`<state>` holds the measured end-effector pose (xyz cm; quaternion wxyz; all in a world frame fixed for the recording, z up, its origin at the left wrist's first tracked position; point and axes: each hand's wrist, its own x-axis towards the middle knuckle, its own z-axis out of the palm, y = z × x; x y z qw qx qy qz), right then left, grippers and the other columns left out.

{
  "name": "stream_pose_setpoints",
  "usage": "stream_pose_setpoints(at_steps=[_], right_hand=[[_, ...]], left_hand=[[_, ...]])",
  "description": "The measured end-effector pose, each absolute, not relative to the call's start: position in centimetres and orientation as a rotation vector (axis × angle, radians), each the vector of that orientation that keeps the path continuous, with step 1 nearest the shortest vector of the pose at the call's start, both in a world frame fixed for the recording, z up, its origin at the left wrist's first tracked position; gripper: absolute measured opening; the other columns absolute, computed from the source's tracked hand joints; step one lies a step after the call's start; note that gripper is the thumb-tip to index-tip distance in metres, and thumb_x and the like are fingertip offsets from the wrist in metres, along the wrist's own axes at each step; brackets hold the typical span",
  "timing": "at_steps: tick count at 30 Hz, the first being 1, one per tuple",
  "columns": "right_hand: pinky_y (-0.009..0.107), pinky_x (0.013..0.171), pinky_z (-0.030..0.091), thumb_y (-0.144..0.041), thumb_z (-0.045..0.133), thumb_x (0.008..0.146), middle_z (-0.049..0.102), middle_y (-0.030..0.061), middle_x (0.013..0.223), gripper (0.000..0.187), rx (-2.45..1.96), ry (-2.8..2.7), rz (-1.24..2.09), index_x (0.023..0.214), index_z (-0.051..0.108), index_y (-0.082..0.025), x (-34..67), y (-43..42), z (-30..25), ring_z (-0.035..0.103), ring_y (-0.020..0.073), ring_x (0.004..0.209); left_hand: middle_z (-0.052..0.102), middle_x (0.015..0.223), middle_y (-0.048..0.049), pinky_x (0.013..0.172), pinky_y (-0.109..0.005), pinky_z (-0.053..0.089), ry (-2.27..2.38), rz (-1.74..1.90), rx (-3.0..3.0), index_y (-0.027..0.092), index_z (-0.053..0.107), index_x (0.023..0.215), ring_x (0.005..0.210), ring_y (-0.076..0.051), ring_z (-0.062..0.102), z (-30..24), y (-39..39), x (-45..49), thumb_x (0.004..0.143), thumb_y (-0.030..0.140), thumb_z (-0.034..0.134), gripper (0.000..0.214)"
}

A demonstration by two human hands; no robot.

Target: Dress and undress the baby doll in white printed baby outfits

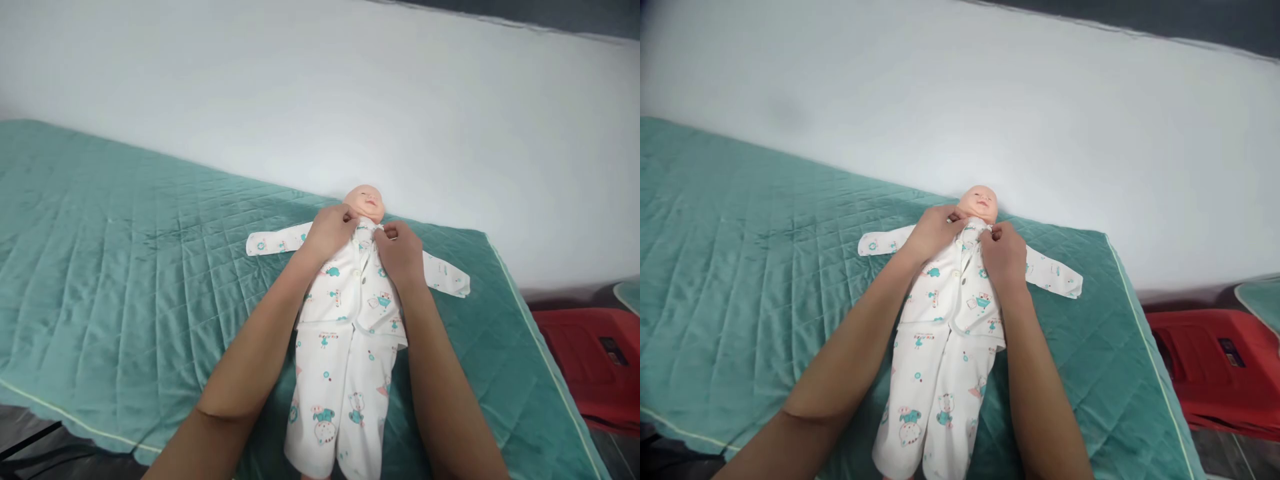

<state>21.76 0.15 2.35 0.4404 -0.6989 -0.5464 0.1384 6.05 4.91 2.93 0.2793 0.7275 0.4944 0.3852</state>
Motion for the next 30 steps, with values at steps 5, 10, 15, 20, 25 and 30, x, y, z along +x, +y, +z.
stream_pose_setpoints(at_steps=[5,10,15,20,25,30], right_hand=[[0.032,0.068,0.045,-0.033,0.066,0.071,0.066,0.0003,0.068,0.015,-1.598,-1.292,0.577,0.073,0.069,-0.018,22.6,0.7,2.7,0.056,0.0167,0.066],[0.029,0.069,0.048,-0.032,0.069,0.072,0.069,-0.0011,0.073,0.018,-1.408,-1.111,0.720,0.080,0.073,-0.017,22.0,0.7,2.9,0.059,0.0140,0.068],[0.036,0.086,0.052,-0.032,0.069,0.076,0.075,0.0029,0.088,0.018,-1.388,-1.229,0.678,0.086,0.075,-0.018,21.1,0.4,3.0,0.067,0.0187,0.086],[0.037,0.086,0.054,-0.035,0.073,0.076,0.076,0.0049,0.094,0.021,-1.322,-1.307,0.736,0.091,0.075,-0.020,21.4,0.4,2.7,0.069,0.0198,0.089],[0.033,0.077,0.053,-0.031,0.080,0.066,0.072,0.0013,0.081,0.029,-1.282,-1.290,0.880,0.091,0.072,-0.019,21.8,0.5,2.3,0.066,0.0166,0.078],[0.029,0.069,0.050,-0.027,0.078,0.065,0.068,-0.0015,0.074,0.031,-1.313,-1.300,0.909,0.093,0.069,-0.019,21.5,0.3,2.8,0.063,0.0139,0.070]], left_hand=[[0.073,0.082,-0.0014,0.078,-0.029,0.051,1.197,1.198,1.813,0.018,0.068,0.079,0.076,-0.015,0.065,3.1,4.9,6.5,0.083,0.017,0.062,0.006],[0.073,0.083,-0.0005,0.078,-0.027,0.050,1.069,1.237,1.843,0.018,0.069,0.085,0.078,-0.013,0.065,3.5,4.2,7.2,0.086,0.014,0.058,0.011],[0.073,0.088,-0.0017,0.080,-0.029,0.049,1.016,1.133,1.919,0.019,0.067,0.089,0.084,-0.015,0.065,3.0,4.4,6.9,0.089,0.016,0.056,0.012],[0.072,0.093,-0.0017,0.082,-0.029,0.048,1.029,1.109,1.983,0.021,0.064,0.101,0.086,-0.016,0.064,2.5,4.7,6.6,0.091,0.016,0.053,0.015],[0.072,0.094,-0.0023,0.081,-0.029,0.046,1.085,1.069,2.053,0.022,0.065,0.109,0.084,-0.016,0.065,2.9,4.3,6.5,0.097,0.018,0.043,0.026],[0.074,0.090,-0.0024,0.078,-0.030,0.047,1.096,1.062,2.026,0.023,0.065,0.117,0.083,-0.018,0.066,3.0,4.0,6.7,0.096,0.029,0.050,0.026]])
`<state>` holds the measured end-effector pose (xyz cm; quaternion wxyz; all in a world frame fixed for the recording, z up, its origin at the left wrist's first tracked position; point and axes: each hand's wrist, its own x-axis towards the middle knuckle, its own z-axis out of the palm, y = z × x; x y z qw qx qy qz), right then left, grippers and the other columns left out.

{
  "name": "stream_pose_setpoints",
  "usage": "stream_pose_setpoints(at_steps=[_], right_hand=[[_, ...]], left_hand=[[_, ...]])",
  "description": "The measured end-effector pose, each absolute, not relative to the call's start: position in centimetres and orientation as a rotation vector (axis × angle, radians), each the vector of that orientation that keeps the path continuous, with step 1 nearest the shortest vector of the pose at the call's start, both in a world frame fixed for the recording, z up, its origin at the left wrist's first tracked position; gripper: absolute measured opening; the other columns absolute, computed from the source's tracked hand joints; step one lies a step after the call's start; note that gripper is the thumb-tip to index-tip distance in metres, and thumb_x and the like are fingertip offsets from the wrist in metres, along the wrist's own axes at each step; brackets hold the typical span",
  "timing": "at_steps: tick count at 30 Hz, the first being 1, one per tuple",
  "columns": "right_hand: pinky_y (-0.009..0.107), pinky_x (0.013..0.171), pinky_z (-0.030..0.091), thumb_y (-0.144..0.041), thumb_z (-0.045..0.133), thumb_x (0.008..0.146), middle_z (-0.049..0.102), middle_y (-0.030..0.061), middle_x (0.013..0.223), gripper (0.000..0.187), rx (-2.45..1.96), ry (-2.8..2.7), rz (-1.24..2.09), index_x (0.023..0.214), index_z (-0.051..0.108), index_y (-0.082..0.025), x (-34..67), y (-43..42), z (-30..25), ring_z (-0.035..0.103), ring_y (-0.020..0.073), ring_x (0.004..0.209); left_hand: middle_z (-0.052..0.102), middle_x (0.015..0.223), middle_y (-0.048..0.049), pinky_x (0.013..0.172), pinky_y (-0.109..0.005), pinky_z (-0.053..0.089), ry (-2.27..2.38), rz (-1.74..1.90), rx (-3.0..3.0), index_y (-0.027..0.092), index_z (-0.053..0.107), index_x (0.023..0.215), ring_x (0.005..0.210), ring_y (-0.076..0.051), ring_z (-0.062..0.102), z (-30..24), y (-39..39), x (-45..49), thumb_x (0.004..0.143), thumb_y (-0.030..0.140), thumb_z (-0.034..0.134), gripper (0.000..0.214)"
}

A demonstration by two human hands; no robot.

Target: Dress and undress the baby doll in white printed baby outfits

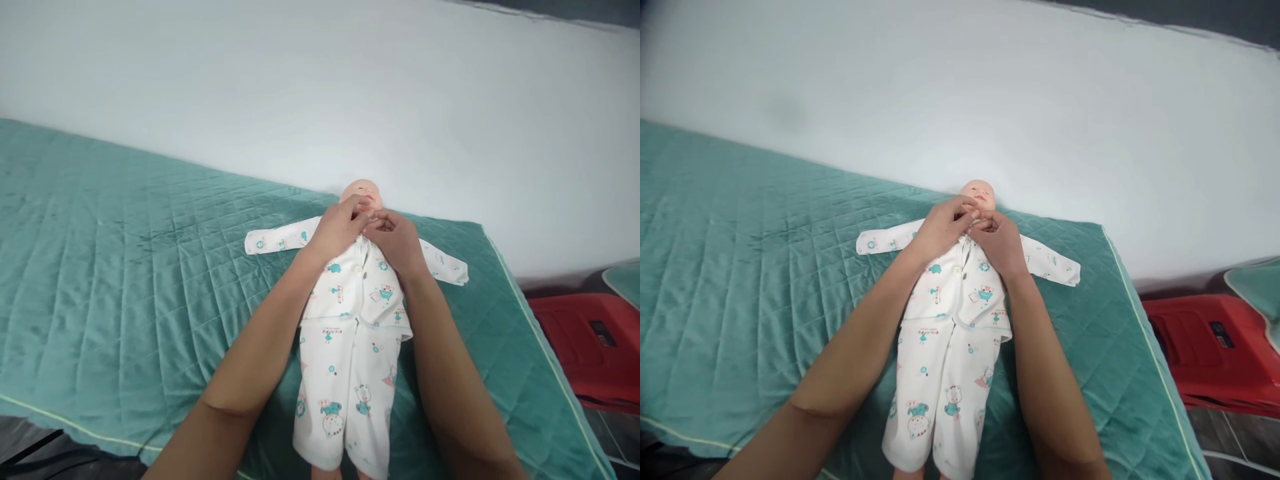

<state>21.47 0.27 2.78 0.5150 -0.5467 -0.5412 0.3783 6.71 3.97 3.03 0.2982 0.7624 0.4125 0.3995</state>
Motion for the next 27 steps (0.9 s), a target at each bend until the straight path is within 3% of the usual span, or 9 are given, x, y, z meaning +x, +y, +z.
stream_pose_setpoints(at_steps=[4,13,27], right_hand=[[0.028,0.066,0.048,-0.024,0.076,0.065,0.067,-0.0025,0.071,0.028,-1.376,-1.339,0.883,0.092,0.068,-0.018,21.3,0.1,3.1,0.061,0.0127,0.067],[0.030,0.070,0.050,-0.028,0.081,0.067,0.073,-0.0006,0.079,0.038,-1.343,-1.352,0.924,0.100,0.065,-0.021,21.7,0.2,2.5,0.067,0.0151,0.072],[0.029,0.068,0.050,-0.029,0.082,0.064,0.071,-0.0009,0.077,0.043,-1.370,-1.305,0.960,0.103,0.064,-0.020,21.6,0.1,3.0,0.064,0.0143,0.069]], left_hand=[[0.072,0.084,-0.0013,0.076,-0.029,0.047,1.113,1.080,1.907,0.022,0.066,0.114,0.082,-0.017,0.066,2.7,4.1,6.9,0.089,0.028,0.063,0.026],[0.062,0.067,0.0033,0.064,-0.024,0.047,0.977,1.107,1.496,0.016,0.064,0.107,0.061,-0.010,0.060,2.9,4.3,7.1,0.082,0.010,0.061,0.026],[0.068,0.092,-0.0031,0.083,-0.029,0.049,1.111,1.106,1.885,0.018,0.070,0.103,0.085,-0.015,0.061,2.0,4.9,7.2,0.086,0.010,0.053,0.026]])
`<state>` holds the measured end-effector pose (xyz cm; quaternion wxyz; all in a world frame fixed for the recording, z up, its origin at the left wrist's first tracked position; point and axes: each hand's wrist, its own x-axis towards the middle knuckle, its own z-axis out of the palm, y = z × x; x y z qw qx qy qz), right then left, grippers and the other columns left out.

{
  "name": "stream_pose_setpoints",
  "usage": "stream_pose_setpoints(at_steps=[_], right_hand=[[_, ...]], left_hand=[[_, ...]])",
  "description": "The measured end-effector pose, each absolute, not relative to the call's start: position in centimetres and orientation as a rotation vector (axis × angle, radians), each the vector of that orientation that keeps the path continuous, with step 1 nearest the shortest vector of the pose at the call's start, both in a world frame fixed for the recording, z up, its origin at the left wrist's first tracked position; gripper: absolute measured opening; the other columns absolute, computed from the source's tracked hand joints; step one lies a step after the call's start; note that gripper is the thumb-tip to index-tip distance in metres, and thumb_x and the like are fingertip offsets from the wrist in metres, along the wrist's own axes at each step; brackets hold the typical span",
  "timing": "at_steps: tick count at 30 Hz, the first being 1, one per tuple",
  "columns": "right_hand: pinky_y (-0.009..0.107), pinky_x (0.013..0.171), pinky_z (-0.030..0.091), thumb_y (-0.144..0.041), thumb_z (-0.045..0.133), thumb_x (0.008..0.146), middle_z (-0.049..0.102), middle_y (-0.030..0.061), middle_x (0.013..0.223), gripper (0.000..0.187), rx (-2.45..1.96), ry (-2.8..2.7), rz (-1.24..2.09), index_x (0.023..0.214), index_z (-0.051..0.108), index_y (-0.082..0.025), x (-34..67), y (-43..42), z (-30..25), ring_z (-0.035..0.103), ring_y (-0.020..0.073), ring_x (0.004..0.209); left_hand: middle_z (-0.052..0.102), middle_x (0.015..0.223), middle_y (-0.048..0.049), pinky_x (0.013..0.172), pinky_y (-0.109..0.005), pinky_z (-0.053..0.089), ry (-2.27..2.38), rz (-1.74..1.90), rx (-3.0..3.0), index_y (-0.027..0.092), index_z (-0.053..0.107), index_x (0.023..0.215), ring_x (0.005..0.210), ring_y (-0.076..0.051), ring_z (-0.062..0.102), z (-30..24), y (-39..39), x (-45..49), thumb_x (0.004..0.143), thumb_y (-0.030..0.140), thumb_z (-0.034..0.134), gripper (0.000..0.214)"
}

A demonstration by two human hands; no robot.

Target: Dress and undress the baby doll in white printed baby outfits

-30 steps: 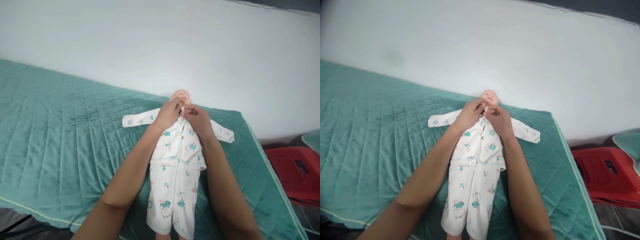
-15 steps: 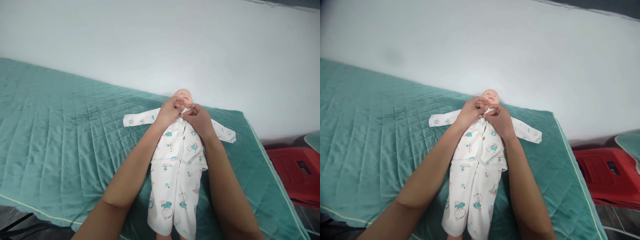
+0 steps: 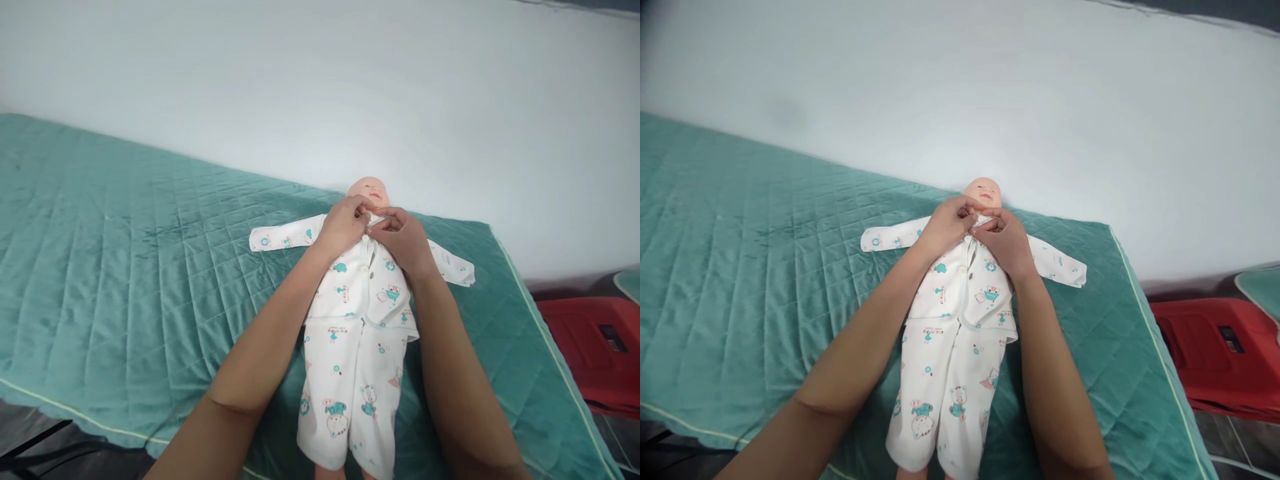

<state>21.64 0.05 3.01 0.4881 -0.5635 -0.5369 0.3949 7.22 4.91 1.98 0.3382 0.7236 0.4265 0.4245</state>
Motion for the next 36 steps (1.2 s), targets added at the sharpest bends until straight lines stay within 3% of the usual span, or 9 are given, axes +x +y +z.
stream_pose_setpoints(at_steps=[5,10,16,19,22,27,36], right_hand=[[0.029,0.071,0.050,-0.030,0.081,0.066,0.070,-0.0010,0.078,0.039,-1.337,-1.306,0.935,0.100,0.064,-0.020,21.7,-0.1,2.7,0.063,0.0140,0.072],[0.030,0.073,0.049,-0.037,0.080,0.069,0.066,-0.0004,0.083,0.036,-1.317,-1.329,0.847,0.097,0.064,-0.020,21.5,-0.7,2.3,0.058,0.0133,0.073],[0.031,0.071,0.045,-0.034,0.065,0.085,0.062,0.0006,0.085,0.012,-1.392,-1.464,0.304,0.088,0.063,-0.023,20.0,-4.2,2.5,0.053,0.0148,0.071],[0.031,0.070,0.043,-0.030,0.055,0.092,0.056,0.0005,0.082,0.012,-1.384,-1.563,0.183,0.083,0.059,-0.023,18.8,-6.5,2.1,0.052,0.0154,0.071],[0.031,0.067,0.042,-0.029,0.060,0.088,0.053,0.0005,0.088,0.010,-1.416,-1.529,0.166,0.083,0.054,-0.022,18.2,-7.9,1.5,0.049,0.0137,0.068],[0.032,0.068,0.043,-0.039,0.068,0.082,0.057,0.0005,0.092,0.028,-1.576,-1.397,0.292,0.097,0.053,-0.022,18.4,-7.9,1.0,0.051,0.0137,0.066],[0.030,0.065,0.046,-0.042,0.067,0.083,0.063,0.0003,0.079,0.023,-1.514,-1.302,0.619,0.092,0.064,-0.022,19.7,-7.6,1.8,0.054,0.0156,0.068]], left_hand=[[0.067,0.112,-0.0067,0.099,-0.033,0.047,1.128,1.071,2.032,0.022,0.075,0.103,0.107,-0.019,0.062,2.3,4.5,7.0,0.091,0.010,0.047,0.032],[0.065,0.117,-0.0091,0.099,-0.037,0.047,1.205,1.004,2.121,0.020,0.073,0.106,0.113,-0.023,0.061,2.5,3.8,6.6,0.093,0.012,0.046,0.031],[0.065,0.116,-0.0112,0.098,-0.041,0.045,1.285,1.085,2.275,0.019,0.070,0.111,0.112,-0.027,0.057,2.5,1.3,6.7,0.096,0.017,0.043,0.030],[0.064,0.119,-0.0115,0.101,-0.040,0.043,1.206,1.203,2.259,0.018,0.067,0.114,0.113,-0.025,0.055,2.3,-0.5,6.5,0.099,0.018,0.041,0.030],[0.065,0.117,-0.0093,0.103,-0.038,0.042,1.165,1.324,2.187,0.018,0.066,0.115,0.114,-0.023,0.054,1.6,-2.0,6.0,0.099,0.021,0.044,0.027],[0.064,0.112,-0.0079,0.101,-0.037,0.044,1.198,1.334,2.161,0.019,0.067,0.114,0.109,-0.022,0.056,0.4,-3.1,5.2,0.097,0.023,0.052,0.023],[0.065,0.088,-0.0025,0.088,-0.033,0.044,1.112,1.171,2.106,0.020,0.064,0.088,0.092,-0.019,0.057,1.7,-2.5,4.6,0.094,0.022,0.056,0.011]])
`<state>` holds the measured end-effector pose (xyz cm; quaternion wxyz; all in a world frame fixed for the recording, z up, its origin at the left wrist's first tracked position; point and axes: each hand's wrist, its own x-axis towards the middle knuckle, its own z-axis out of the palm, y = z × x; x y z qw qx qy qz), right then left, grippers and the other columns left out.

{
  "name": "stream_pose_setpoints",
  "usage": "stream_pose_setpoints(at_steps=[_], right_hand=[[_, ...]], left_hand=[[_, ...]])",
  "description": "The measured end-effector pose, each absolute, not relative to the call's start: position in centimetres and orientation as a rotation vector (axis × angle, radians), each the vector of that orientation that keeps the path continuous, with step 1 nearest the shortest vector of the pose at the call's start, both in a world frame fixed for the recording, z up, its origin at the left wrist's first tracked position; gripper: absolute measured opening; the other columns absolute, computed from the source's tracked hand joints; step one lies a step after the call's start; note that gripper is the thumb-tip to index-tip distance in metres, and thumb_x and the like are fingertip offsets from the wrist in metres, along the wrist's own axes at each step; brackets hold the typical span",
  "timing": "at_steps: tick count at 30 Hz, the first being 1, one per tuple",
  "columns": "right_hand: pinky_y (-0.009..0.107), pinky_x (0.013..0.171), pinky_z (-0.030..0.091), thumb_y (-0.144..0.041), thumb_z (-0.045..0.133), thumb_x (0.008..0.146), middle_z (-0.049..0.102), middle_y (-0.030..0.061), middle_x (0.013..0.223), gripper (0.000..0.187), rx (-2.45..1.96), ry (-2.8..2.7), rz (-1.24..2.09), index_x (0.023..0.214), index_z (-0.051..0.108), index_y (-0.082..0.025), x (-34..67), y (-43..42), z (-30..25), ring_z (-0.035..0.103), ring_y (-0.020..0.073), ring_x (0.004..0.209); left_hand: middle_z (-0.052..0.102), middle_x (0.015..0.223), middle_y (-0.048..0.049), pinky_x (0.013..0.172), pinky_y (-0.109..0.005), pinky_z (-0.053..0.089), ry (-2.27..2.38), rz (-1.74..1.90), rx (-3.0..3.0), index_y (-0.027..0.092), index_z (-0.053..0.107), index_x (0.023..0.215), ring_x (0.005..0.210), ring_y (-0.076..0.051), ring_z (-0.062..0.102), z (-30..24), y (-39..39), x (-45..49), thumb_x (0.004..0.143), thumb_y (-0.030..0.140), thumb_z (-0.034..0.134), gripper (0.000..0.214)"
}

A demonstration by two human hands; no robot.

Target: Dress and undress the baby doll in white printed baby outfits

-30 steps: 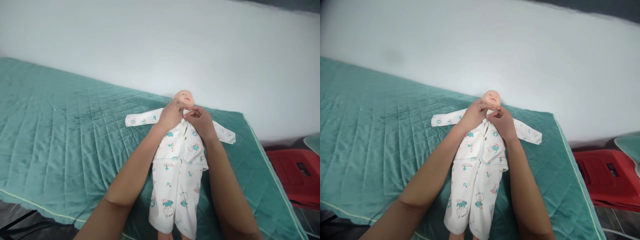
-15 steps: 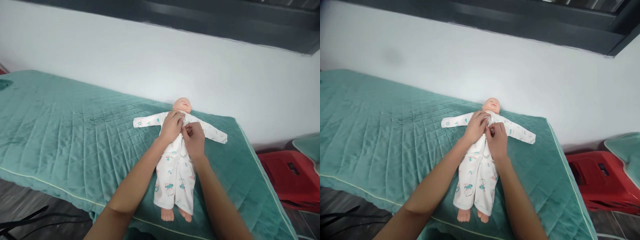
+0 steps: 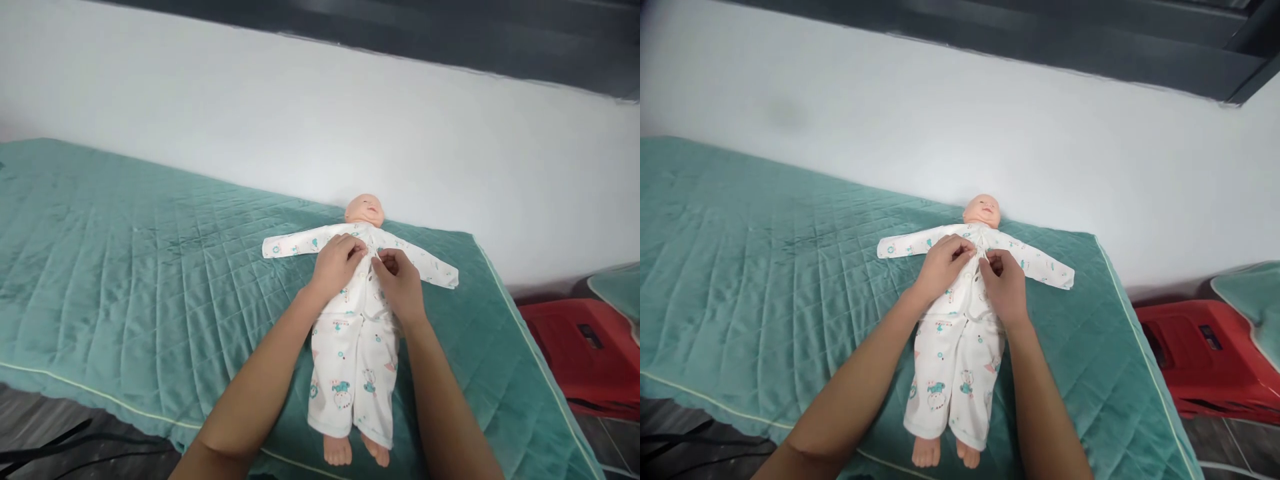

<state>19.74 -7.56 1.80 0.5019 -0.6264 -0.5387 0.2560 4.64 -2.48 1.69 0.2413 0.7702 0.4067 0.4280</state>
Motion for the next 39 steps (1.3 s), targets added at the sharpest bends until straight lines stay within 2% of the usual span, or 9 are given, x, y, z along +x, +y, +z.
stream_pose_setpoints(at_steps=[4,8,12,15,18,26,33,36,39], right_hand=[[0.025,0.046,0.037,-0.047,0.071,0.080,0.056,-0.0029,0.068,0.027,-1.458,-1.183,0.819,0.090,0.066,-0.022,20.4,-7.7,1.9,0.044,0.0118,0.054],[0.024,0.043,0.033,-0.046,0.074,0.078,0.057,-0.0034,0.066,0.027,-1.409,-1.106,0.888,0.090,0.069,-0.022,20.6,-7.3,1.9,0.041,0.0098,0.050],[0.026,0.050,0.041,-0.044,0.072,0.080,0.064,-0.0012,0.072,0.025,-1.323,-1.084,0.886,0.093,0.072,-0.023,20.3,-7.1,2.1,0.049,0.0118,0.055],[0.031,0.068,0.051,-0.041,0.072,0.080,0.072,0.0028,0.085,0.025,-1.365,-1.164,0.771,0.096,0.073,-0.022,19.8,-7.2,2.2,0.063,0.0174,0.074],[0.035,0.080,0.052,-0.041,0.070,0.082,0.073,0.0043,0.094,0.024,-1.377,-1.222,0.674,0.097,0.074,-0.022,19.5,-7.3,1.8,0.065,0.0196,0.084],[0.028,0.067,0.048,-0.037,0.074,0.079,0.067,0.0000,0.083,0.026,-1.312,-1.275,0.876,0.099,0.071,-0.022,19.9,-7.0,1.8,0.058,0.0129,0.071],[0.028,0.064,0.046,-0.033,0.075,0.076,0.064,-0.0028,0.078,0.031,-1.350,-1.382,0.911,0.103,0.061,-0.022,20.1,-7.0,2.2,0.055,0.0123,0.067],[0.029,0.066,0.048,-0.031,0.073,0.077,0.064,-0.0031,0.076,0.030,-1.394,-1.437,0.843,0.103,0.061,-0.023,19.9,-7.1,2.2,0.057,0.0135,0.068],[0.030,0.067,0.049,-0.028,0.070,0.078,0.065,-0.0027,0.075,0.026,-1.449,-1.496,0.744,0.103,0.062,-0.024,19.6,-7.1,2.3,0.059,0.0142,0.068]], left_hand=[[0.066,0.086,-0.0009,0.079,-0.029,0.045,1.034,1.130,1.889,0.020,0.064,0.087,0.083,-0.016,0.059,2.6,-2.8,4.9,0.094,0.025,0.056,0.011],[0.066,0.085,-0.0004,0.077,-0.027,0.044,1.005,1.130,1.848,0.019,0.064,0.086,0.082,-0.015,0.059,2.4,-3.0,5.2,0.093,0.026,0.055,0.013],[0.069,0.089,-0.0008,0.080,-0.027,0.045,0.928,1.125,1.781,0.019,0.068,0.092,0.084,-0.015,0.060,2.0,-2.7,4.9,0.093,0.029,0.055,0.015],[0.068,0.088,-0.0008,0.078,-0.027,0.045,0.905,1.119,1.735,0.019,0.069,0.093,0.083,-0.015,0.060,1.9,-2.6,4.5,0.092,0.031,0.057,0.017],[0.068,0.088,-0.0010,0.078,-0.027,0.045,0.895,1.110,1.690,0.020,0.070,0.095,0.082,-0.015,0.060,2.0,-2.6,4.3,0.091,0.033,0.060,0.018],[0.067,0.081,-0.0004,0.071,-0.025,0.043,0.880,1.134,1.611,0.018,0.068,0.086,0.075,-0.012,0.058,1.6,-2.1,4.2,0.085,0.032,0.068,0.015],[0.067,0.083,0.0015,0.077,-0.025,0.044,0.799,1.075,1.708,0.021,0.063,0.118,0.077,-0.012,0.058,1.6,-2.3,4.0,0.090,0.027,0.059,0.028],[0.065,0.081,0.0019,0.078,-0.026,0.044,0.842,1.033,1.782,0.022,0.062,0.121,0.077,-0.012,0.057,2.0,-2.5,3.9,0.093,0.028,0.054,0.030],[0.066,0.084,0.0012,0.078,-0.026,0.045,0.879,1.032,1.771,0.022,0.063,0.120,0.077,-0.012,0.058,1.9,-2.7,4.1,0.091,0.029,0.058,0.030]])
